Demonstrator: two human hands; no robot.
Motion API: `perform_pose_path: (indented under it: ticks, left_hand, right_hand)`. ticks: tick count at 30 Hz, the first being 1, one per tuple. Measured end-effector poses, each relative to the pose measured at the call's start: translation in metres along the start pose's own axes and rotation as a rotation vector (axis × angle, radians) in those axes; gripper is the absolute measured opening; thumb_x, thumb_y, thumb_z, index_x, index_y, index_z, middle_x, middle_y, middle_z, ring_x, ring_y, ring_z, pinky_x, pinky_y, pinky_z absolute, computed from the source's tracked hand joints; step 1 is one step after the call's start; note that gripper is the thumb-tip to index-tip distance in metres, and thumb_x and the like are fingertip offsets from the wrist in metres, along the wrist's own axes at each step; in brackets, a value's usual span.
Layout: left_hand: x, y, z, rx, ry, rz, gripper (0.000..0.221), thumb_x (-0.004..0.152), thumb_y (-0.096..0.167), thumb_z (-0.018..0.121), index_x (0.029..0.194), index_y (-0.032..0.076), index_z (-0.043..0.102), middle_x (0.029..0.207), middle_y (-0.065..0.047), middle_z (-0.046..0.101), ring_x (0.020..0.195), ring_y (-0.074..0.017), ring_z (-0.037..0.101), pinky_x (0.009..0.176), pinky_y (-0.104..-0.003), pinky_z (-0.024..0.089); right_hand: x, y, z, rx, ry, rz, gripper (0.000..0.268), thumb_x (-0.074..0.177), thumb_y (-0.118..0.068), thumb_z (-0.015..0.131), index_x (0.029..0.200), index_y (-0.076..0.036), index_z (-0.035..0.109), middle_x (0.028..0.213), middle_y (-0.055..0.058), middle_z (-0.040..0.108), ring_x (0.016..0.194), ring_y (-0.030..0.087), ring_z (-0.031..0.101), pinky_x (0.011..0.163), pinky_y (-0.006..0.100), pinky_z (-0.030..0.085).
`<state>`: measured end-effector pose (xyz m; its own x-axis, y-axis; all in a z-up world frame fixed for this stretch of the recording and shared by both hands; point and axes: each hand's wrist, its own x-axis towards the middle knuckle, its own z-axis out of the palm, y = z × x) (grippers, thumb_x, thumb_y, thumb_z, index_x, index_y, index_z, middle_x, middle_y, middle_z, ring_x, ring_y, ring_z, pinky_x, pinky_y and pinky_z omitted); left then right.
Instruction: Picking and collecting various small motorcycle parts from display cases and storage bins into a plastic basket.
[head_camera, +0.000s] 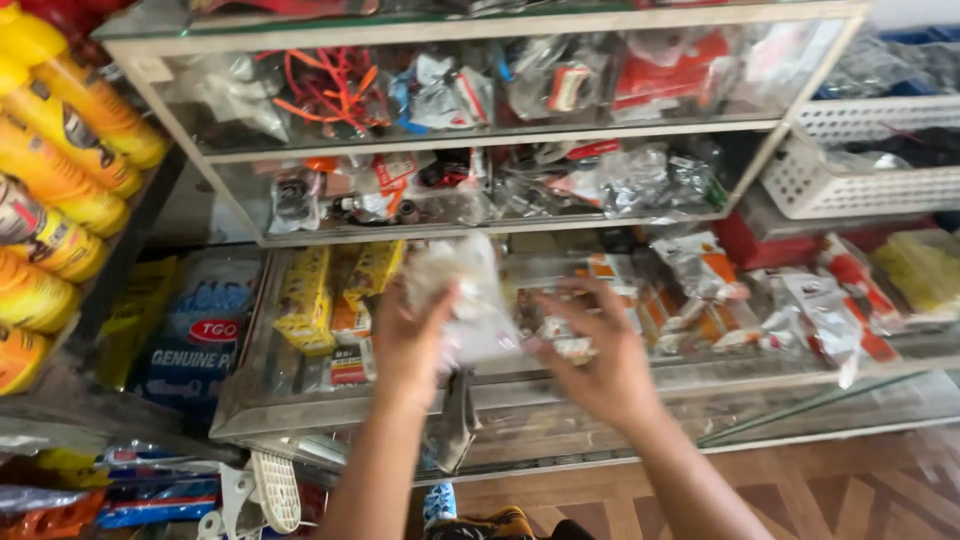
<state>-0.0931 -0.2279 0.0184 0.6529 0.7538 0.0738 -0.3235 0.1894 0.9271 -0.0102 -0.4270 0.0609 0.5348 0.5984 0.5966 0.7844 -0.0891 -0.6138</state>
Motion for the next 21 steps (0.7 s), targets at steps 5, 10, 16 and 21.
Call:
perform_pose_path:
  ticks: [5, 10, 16, 21]
  left_hand:
    - [0.029, 0.030, -0.044, -0.089, 0.079, 0.185, 0.045, 0.083, 0.017, 0.082, 0.122, 0.005, 0.064, 0.115, -0.005, 0.073, 0.102, -0.0142, 0.070, 0.087, -0.030, 0.056]
    - [0.070, 0.030, -0.087, -0.045, 0.115, 0.372, 0.036, 0.093, 0.015, 0.084, 0.120, 0.001, 0.066, 0.116, -0.006, 0.070, 0.105, -0.0129, 0.066, 0.091, -0.029, 0.054]
    - [0.152, 0.017, -0.114, -0.160, 0.285, 0.475, 0.033, 0.091, 0.022, 0.081, 0.115, 0.003, 0.070, 0.110, -0.006, 0.075, 0.098, -0.0158, 0.071, 0.085, -0.032, 0.058]
    - [0.226, 0.004, -0.110, -0.364, 0.582, 0.297, 0.061, 0.085, 0.012, 0.088, 0.117, 0.007, 0.037, 0.110, -0.013, 0.057, 0.089, -0.0219, 0.065, 0.076, -0.043, 0.060]
  right_hand:
    - [-0.007, 0.053, -0.009, -0.144, 0.042, 0.016, 0.029, 0.082, -0.011, 0.081, 0.110, -0.007, 0.076, 0.113, 0.011, 0.071, 0.103, 0.024, 0.070, 0.083, 0.034, 0.056]
    - [-0.016, 0.069, -0.003, -0.145, -0.012, 0.100, 0.024, 0.083, -0.010, 0.080, 0.106, -0.007, 0.077, 0.103, 0.008, 0.075, 0.090, 0.021, 0.071, 0.071, 0.031, 0.054]
    - [-0.021, 0.061, 0.000, -0.145, -0.017, 0.075, 0.022, 0.083, -0.011, 0.080, 0.104, -0.005, 0.076, 0.102, 0.010, 0.075, 0.089, 0.022, 0.072, 0.071, 0.031, 0.054]
    - [-0.024, 0.064, 0.000, -0.220, 0.027, 0.012, 0.015, 0.085, -0.011, 0.078, 0.098, -0.004, 0.077, 0.097, 0.011, 0.075, 0.088, 0.025, 0.073, 0.073, 0.035, 0.055]
